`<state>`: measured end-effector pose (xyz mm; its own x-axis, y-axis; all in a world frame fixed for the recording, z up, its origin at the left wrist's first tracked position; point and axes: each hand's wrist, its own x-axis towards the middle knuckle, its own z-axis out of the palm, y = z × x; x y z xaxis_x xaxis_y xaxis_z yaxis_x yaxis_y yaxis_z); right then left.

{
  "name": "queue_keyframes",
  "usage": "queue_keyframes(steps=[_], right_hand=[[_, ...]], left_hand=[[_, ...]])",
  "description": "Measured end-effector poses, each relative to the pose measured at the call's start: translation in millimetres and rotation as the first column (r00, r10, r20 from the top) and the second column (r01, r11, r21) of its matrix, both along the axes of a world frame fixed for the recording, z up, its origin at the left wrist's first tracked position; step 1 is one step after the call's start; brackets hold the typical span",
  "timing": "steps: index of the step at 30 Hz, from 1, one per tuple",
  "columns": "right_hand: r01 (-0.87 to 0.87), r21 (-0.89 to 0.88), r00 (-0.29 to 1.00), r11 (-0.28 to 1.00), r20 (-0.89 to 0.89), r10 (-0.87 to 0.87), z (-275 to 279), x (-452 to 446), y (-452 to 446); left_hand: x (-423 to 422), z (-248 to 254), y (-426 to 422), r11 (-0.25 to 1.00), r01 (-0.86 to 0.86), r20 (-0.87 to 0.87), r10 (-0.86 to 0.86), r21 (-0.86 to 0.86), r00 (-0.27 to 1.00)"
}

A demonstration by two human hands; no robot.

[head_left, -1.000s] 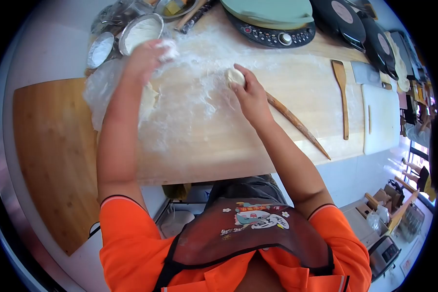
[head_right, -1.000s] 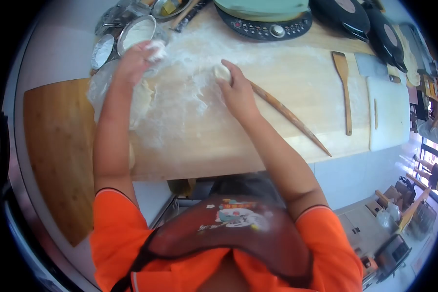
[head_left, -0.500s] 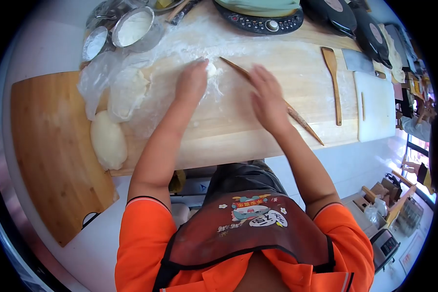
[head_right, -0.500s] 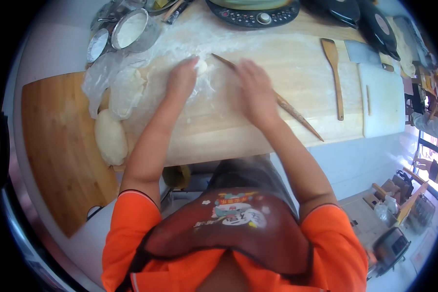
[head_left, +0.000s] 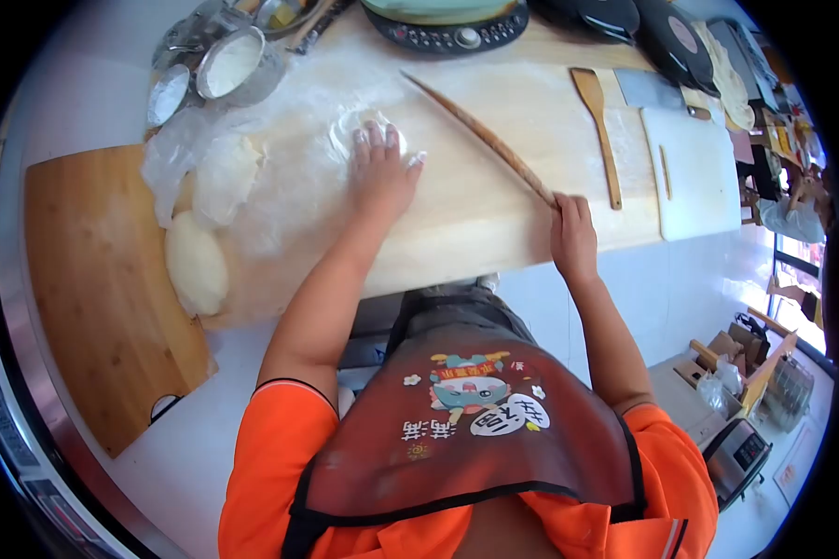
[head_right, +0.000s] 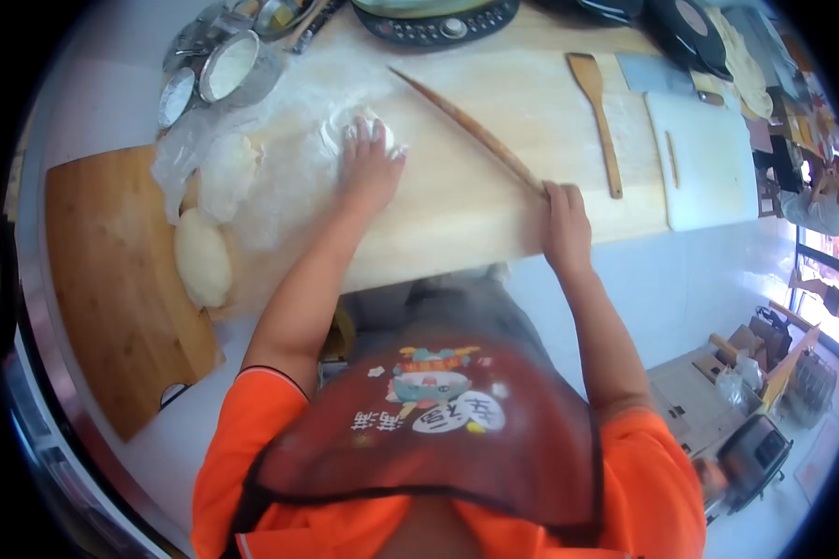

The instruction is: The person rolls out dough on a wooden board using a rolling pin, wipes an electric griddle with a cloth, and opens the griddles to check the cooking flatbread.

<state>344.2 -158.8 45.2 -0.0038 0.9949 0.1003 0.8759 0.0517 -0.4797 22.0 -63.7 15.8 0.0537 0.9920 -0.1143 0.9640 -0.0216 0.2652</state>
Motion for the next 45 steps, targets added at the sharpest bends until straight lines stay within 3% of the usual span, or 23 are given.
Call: queue_keyframes(steps=[5, 6, 8, 9, 10, 13, 14, 17, 18, 21, 22, 24, 27, 29, 32, 34, 36, 38, 41, 45], right_hand=[[-0.109, 0.093, 0.991, 0.99, -0.062, 0.115, 12.9, -18.7, 17.0], [-0.145, 0.091, 0.986, 0.985, -0.068, 0.152, 14.8, -22.4, 20.1], [-0.266, 0.131, 0.956, 0.955, -0.094, 0.279, 16.7, -30.6, 25.9], [-0.31, 0.147, 0.939, 0.939, -0.109, 0.327, 16.4, -36.6, 26.4], [-0.35, 0.115, 0.924, 0.93, -0.12, 0.363, 18.8, -44.2, 26.4], [-0.419, 0.083, 0.892, 0.904, -0.15, 0.427, 2.8, -62.8, 31.4], [-0.463, -0.085, 0.885, 0.882, 0.0, 0.465, -7.6, -61.0, 39.5], [-0.382, 0.168, 0.901, 0.909, 0.288, 0.326, -19.2, -77.7, 88.3], [-0.331, 0.136, 0.91, 0.934, 0.307, 0.278, -32.0, -76.2, 116.9], [-0.315, 0.044, 0.861, 0.948, 0.434, 0.266, -39.6, -73.5, 135.1], [-0.328, 0.026, 0.828, 0.944, 0.488, 0.275, -35.9, -71.4, 141.0], [-0.399, -0.03, 0.823, 0.916, 0.43, 0.372, -31.4, -58.8, 93.2], [-0.481, -0.129, 0.784, 0.867, 0.38, 0.491, -10.0, -63.7, 68.3], [-0.503, -0.172, 0.747, 0.847, 0.406, 0.526, -18.5, -71.4, 86.7], [-0.448, -0.014, 0.782, 0.894, 0.479, 0.399, -38.0, -78.9, 180.3], [-0.408, -0.05, 0.789, 0.912, 0.483, 0.379, -35.7, -73.4, 197.3], [-0.458, -0.017, 0.754, 0.889, 0.523, 0.398, -38.9, -62.0, 158.4], [-0.497, -0.062, 0.74, 0.866, 0.49, 0.46, -33.5, -50.1, 97.5], [-0.563, -0.152, 0.771, 0.813, 0.258, 0.582, -1.0, -53.0, 52.1], [-0.58, 0.009, 0.74, 0.814, 0.424, 0.523, -30.3, -62.6, 155.7]], left_hand=[[48.1, -0.2, -57.2, 0.999, -0.016, 0.027, 0.017, -0.051, 0.999], [40.7, 15.8, -45.3, 0.975, -0.019, 0.083, 0.038, -0.222, 0.996], [3.6, 24.8, -37.2, 0.999, -0.029, 0.182, 0.025, 0.023, 0.983], [-32.0, 19.5, -27.9, 0.961, -0.001, 0.346, -0.099, 0.277, 0.933], [-50.2, 36.4, -19.8, 0.911, -0.049, 0.244, -0.058, 0.409, 0.968], [-99.4, -3.2, -5.9, 0.98, 0.143, -0.072, -0.134, 0.142, 0.988], [-103.6, -14.4, -7.1, 0.98, 0.19, -0.105, -0.184, 0.058, 0.977], [-117.2, -49.7, 42.5, 0.939, 0.225, -0.097, -0.206, 0.26, 0.974], [-113.4, -34.9, 62.2, 0.963, 0.204, -0.213, -0.165, 0.176, 0.963], [-102.9, -21.9, 84.2, 0.94, 0.265, -0.274, -0.202, 0.216, 0.94], [-95.1, -15.5, 66.9, 0.947, 0.268, -0.17, -0.238, 0.18, 0.956], [-91.5, -14.8, 13.4, 0.914, 0.349, -0.126, -0.329, 0.208, 0.936], [-95.8, -19.1, -44.0, 0.962, 0.252, -0.073, -0.245, 0.105, 0.967], [-104.7, -28.2, -11.6, 0.959, 0.215, -0.101, -0.199, 0.184, 0.975], [-100.7, -34.2, 75.5, 0.961, 0.014, -0.182, 0.038, 0.278, 0.982], [-90.5, -31.8, 84.5, 0.936, 0.055, -0.217, 0.023, 0.347, 0.976], [-83.4, -27.5, 68.5, 0.921, 0.106, -0.225, -0.02, 0.376, 0.974], [-71.0, -20.1, -4.4, 0.951, 0.176, -0.146, -0.142, 0.254, 0.979], [-82.6, -12.6, -58.9, 0.982, 0.181, -0.101, -0.174, 0.061, 0.98], [-100.1, -36.0, 48.5, 0.958, 0.084, -0.161, -0.041, 0.273, 0.986]])
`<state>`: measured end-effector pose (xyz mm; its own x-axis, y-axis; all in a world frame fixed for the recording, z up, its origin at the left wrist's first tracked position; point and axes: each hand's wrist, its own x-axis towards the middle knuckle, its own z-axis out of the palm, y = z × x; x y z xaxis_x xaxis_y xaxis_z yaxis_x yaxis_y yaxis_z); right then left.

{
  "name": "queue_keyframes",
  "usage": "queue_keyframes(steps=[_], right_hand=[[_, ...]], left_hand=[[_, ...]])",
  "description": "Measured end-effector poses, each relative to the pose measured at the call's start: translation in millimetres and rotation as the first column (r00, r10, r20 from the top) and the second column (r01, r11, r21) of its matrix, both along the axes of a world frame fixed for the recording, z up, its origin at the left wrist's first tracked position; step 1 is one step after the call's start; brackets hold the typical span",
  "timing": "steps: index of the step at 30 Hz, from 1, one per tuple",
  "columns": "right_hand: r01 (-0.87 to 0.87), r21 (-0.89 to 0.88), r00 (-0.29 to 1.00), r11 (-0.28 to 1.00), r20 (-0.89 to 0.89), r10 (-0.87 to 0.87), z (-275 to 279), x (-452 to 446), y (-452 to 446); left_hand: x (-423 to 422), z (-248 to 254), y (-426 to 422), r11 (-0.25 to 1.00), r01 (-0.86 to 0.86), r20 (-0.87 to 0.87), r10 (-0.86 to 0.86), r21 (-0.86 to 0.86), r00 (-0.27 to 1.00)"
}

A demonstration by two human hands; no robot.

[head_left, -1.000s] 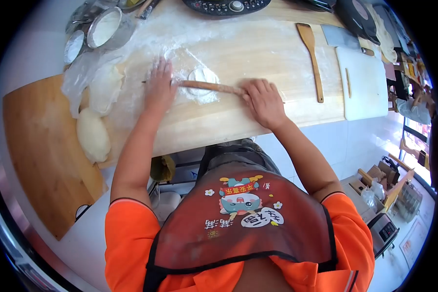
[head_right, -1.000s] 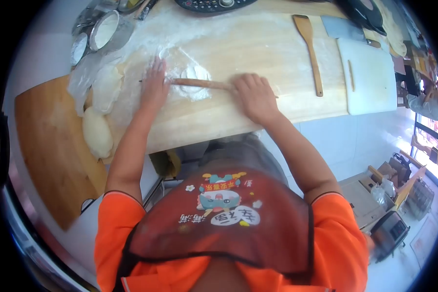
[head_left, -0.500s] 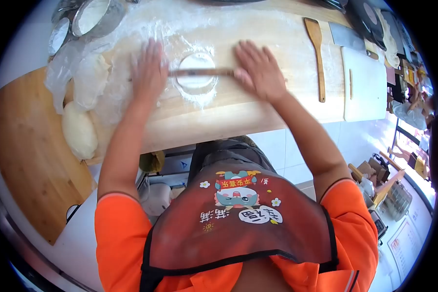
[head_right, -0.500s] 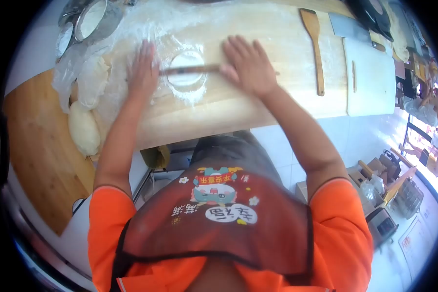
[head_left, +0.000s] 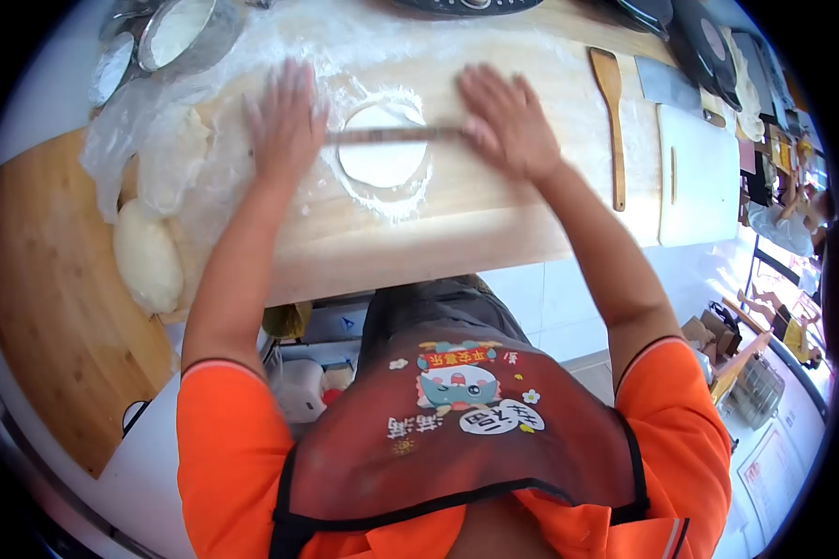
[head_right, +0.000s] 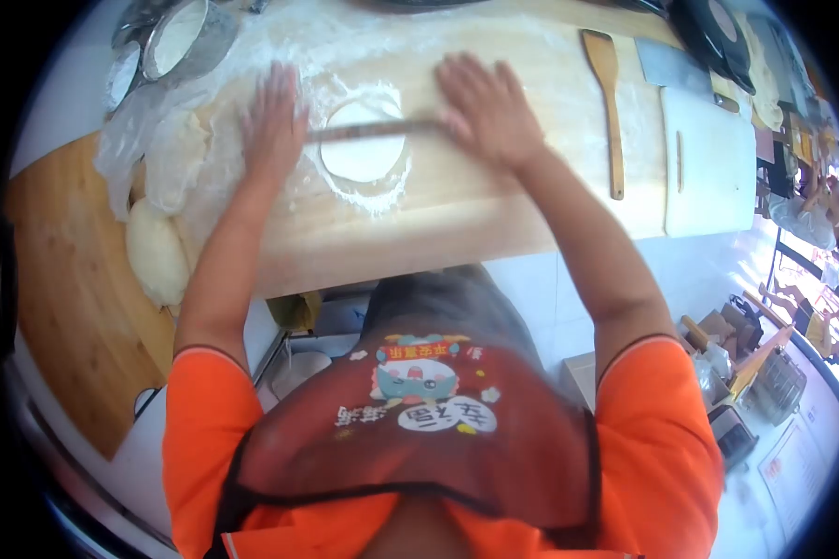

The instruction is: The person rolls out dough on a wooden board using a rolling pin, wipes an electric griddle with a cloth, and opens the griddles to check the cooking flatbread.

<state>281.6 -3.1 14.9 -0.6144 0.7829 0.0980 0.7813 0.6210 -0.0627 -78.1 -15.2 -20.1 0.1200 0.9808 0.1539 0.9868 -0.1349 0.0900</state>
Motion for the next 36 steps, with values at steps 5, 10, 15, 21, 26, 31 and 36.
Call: queue_keyframes(steps=[5, 10, 15, 21, 26, 31, 36], right_hand=[[0.194, 0.038, 0.98, 0.98, 0.043, -0.196, -11.8, 6.6, 17.2], [0.047, -0.265, 0.999, 0.963, 0.007, -0.047, 25.7, 18.5, -114.7], [0.071, -0.027, 0.995, 0.997, 0.072, -0.069, -9.8, 19.2, 22.4], [0.207, -0.084, 0.976, 0.975, 0.086, -0.2, 1.2, 30.8, -55.7], [-0.019, -0.265, 0.996, 0.964, 0.082, 0.042, 22.1, 25.6, -102.1], [0.208, 0.01, 0.978, 0.978, 0.016, -0.208, -17.6, 30.5, 35.4], [0.173, -0.151, 0.985, 0.973, 0.015, -0.173, 5.1, 37.2, -95.8]], left_hand=[[14.7, 3.3, 43.0, 0.997, -0.042, -0.054, 0.045, 0.058, 0.998], [8.1, 15.0, -93.1, 0.978, 0.173, 0.063, -0.167, -0.115, 0.984], [3.9, -4.8, 42.9, 0.988, 0.009, -0.004, -0.009, 0.153, 1.0], [24.6, 2.2, -25.1, 0.988, 0.138, 0.086, -0.145, 0.076, 0.986], [2.4, 13.3, -71.9, 0.976, 0.211, 0.163, -0.199, -0.057, 0.966], [9.8, -1.9, 90.4, 0.988, 0.098, -0.006, -0.098, 0.123, 0.995], [8.5, 17.4, -55.8, 0.953, 0.283, 0.163, -0.265, -0.104, 0.95]])
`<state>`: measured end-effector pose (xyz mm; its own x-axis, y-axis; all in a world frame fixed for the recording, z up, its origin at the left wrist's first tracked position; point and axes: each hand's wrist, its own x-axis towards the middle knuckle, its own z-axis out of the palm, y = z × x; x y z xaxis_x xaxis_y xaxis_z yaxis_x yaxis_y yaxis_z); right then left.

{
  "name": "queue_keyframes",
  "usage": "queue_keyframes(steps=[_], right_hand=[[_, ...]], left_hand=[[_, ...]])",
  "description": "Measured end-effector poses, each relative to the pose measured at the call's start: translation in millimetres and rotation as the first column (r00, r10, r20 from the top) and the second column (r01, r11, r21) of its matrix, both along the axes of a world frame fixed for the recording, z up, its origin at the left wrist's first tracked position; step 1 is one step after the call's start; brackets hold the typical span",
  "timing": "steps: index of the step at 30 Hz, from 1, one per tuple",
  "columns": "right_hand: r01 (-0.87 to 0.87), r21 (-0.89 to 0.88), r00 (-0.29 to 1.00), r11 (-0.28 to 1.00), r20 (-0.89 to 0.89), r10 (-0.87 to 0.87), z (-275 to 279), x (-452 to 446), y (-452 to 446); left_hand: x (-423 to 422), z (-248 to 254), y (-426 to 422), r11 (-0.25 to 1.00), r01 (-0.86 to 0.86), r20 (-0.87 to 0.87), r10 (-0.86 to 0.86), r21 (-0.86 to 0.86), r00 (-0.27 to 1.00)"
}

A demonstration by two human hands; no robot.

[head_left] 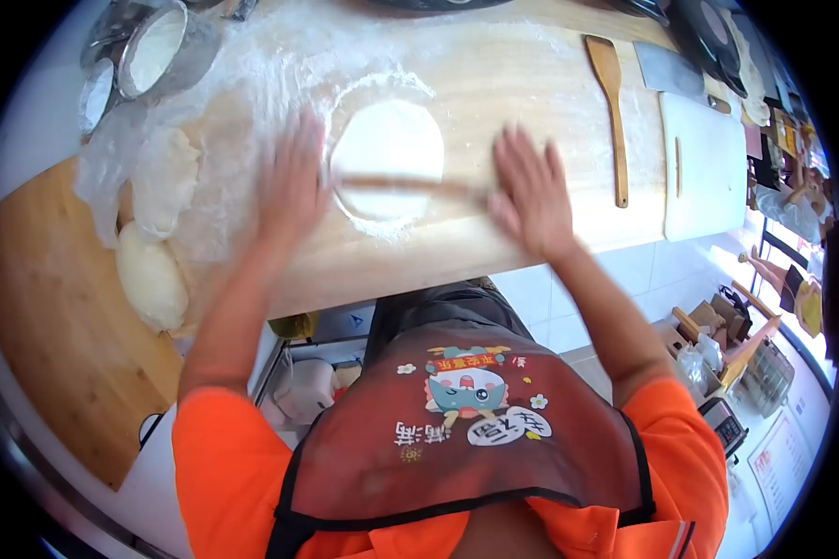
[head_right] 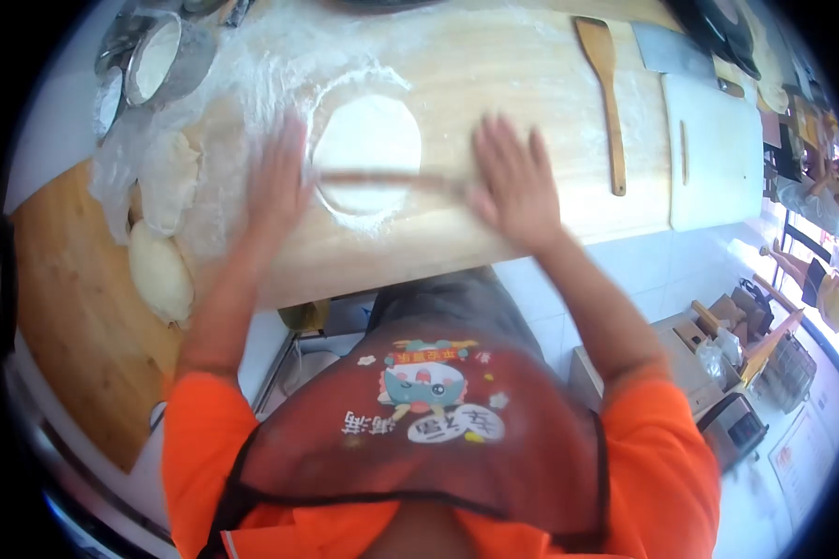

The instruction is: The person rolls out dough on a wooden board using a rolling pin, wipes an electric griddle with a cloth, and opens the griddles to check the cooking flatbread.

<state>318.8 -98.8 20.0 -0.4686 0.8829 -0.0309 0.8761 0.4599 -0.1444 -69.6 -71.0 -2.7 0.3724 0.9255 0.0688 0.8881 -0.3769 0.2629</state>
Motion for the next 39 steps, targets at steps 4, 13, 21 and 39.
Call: queue_keyframes(steps=[4, 13, 21, 39], right_hand=[[-0.162, -0.139, 0.985, 0.977, -0.077, 0.152, 20.9, -11.2, -23.9], [0.034, 0.068, 0.999, 0.997, 0.0, -0.035, -1.9, -0.4, 44.7], [-0.087, 0.026, 0.996, 0.996, 0.028, 0.087, 5.1, -9.7, 45.9], [-0.007, 0.17, 0.995, 0.985, 0.094, -0.009, -11.1, 6.7, 106.1]], left_hand=[[-20.3, 1.1, -18.8, 0.999, -0.031, 0.015, 0.032, -0.026, 0.999], [8.5, -6.7, 83.9, 0.99, -0.048, -0.108, 0.063, 0.129, 0.992], [-11.9, -18.4, 87.6, 0.973, -0.073, 0.0, 0.075, 0.219, 0.997], [22.6, -21.8, 152.8, 0.94, -0.146, -0.052, 0.17, 0.308, 0.984]])
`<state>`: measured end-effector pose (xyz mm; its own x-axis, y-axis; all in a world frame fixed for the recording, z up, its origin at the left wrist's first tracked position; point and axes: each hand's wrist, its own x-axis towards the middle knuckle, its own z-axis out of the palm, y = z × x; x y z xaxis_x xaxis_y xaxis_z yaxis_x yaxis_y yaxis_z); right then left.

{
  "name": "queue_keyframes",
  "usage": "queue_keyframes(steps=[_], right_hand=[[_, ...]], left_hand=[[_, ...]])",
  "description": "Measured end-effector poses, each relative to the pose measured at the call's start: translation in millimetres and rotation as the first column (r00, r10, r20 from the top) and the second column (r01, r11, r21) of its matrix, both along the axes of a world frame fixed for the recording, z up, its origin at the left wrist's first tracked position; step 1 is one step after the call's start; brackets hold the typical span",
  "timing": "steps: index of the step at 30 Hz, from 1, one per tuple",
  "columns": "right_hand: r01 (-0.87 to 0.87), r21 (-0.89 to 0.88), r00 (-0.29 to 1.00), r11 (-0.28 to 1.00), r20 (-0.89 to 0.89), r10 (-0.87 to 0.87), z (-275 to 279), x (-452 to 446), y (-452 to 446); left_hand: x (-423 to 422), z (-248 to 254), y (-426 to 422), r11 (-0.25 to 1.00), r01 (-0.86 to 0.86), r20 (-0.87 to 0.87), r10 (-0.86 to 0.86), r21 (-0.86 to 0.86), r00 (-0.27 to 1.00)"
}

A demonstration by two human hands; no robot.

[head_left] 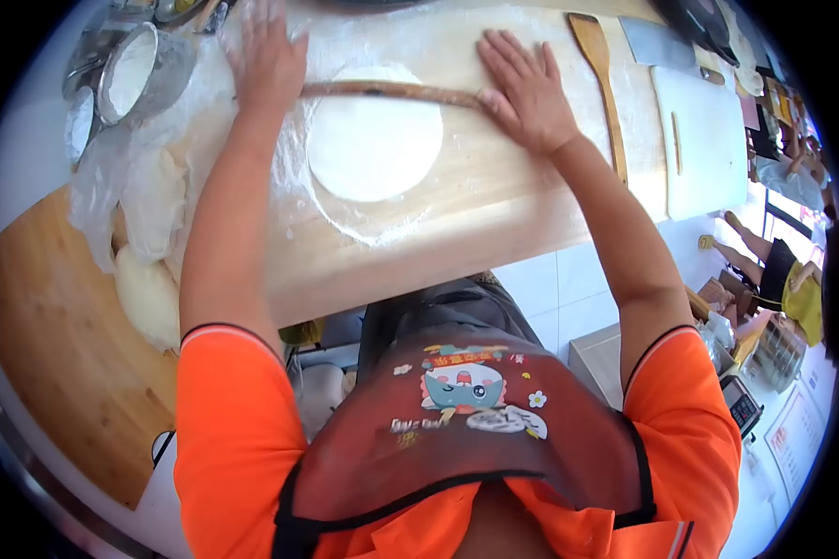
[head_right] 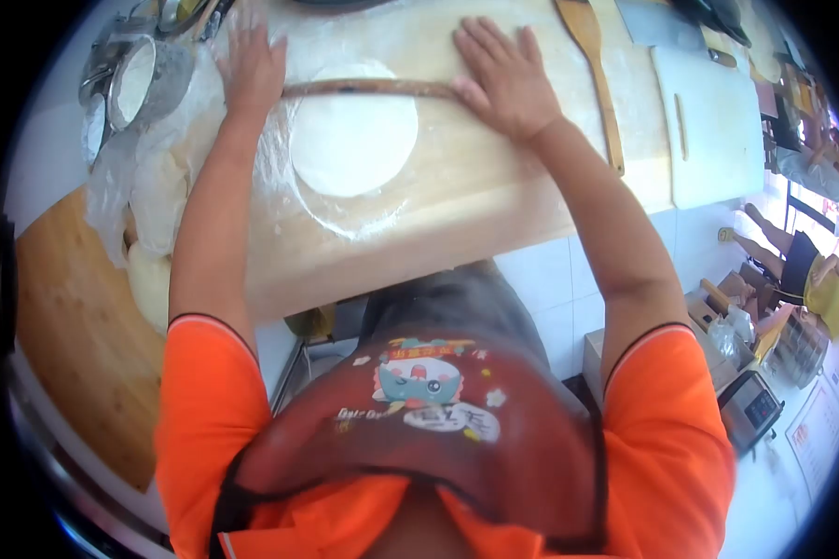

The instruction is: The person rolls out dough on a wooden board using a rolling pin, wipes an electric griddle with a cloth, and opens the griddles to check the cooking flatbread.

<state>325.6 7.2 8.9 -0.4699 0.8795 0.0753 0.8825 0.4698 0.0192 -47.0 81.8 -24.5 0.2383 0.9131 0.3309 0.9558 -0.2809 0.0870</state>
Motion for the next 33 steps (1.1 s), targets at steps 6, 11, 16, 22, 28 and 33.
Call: queue_keyframes(steps=[6, 11, 16, 22, 28, 33], right_hand=[[-0.17, -0.332, 0.968, 0.928, -0.23, 0.095, 36.3, 8.6, -149.9], [-0.251, -0.243, 0.964, 0.937, -0.151, 0.219, 31.0, 1.1, -88.4], [-0.051, 0.011, 0.997, 0.999, -0.051, 0.051, -3.8, 5.0, 18.3], [-0.178, -0.328, 0.971, 0.928, -0.21, 0.112, 39.6, 7.4, -162.8], [-0.298, -0.065, 0.95, 0.952, -0.118, 0.29, 19.2, -7.2, -58.4], [-0.194, -0.093, 0.974, 0.977, -0.133, 0.181, 25.3, -15.3, 8.3]], left_hand=[[-1.7, 30.6, -181.6, 0.901, 0.151, 0.063, -0.137, -0.406, 0.989], [-33.0, -4.6, -113.1, 0.975, 0.07, 0.041, -0.063, -0.213, 0.997], [-3.0, 2.1, 6.1, 0.994, -0.101, -0.057, 0.099, -0.029, 0.993], [-8.7, 40.7, -207.8, 0.908, 0.164, 0.142, -0.117, -0.385, 0.983], [-38.6, -0.2, -110.3, 0.993, -0.033, 0.055, 0.039, -0.112, 0.998], [-17.5, 10.6, -9.1, 0.952, -0.249, -0.057, 0.262, 0.177, 0.963]])
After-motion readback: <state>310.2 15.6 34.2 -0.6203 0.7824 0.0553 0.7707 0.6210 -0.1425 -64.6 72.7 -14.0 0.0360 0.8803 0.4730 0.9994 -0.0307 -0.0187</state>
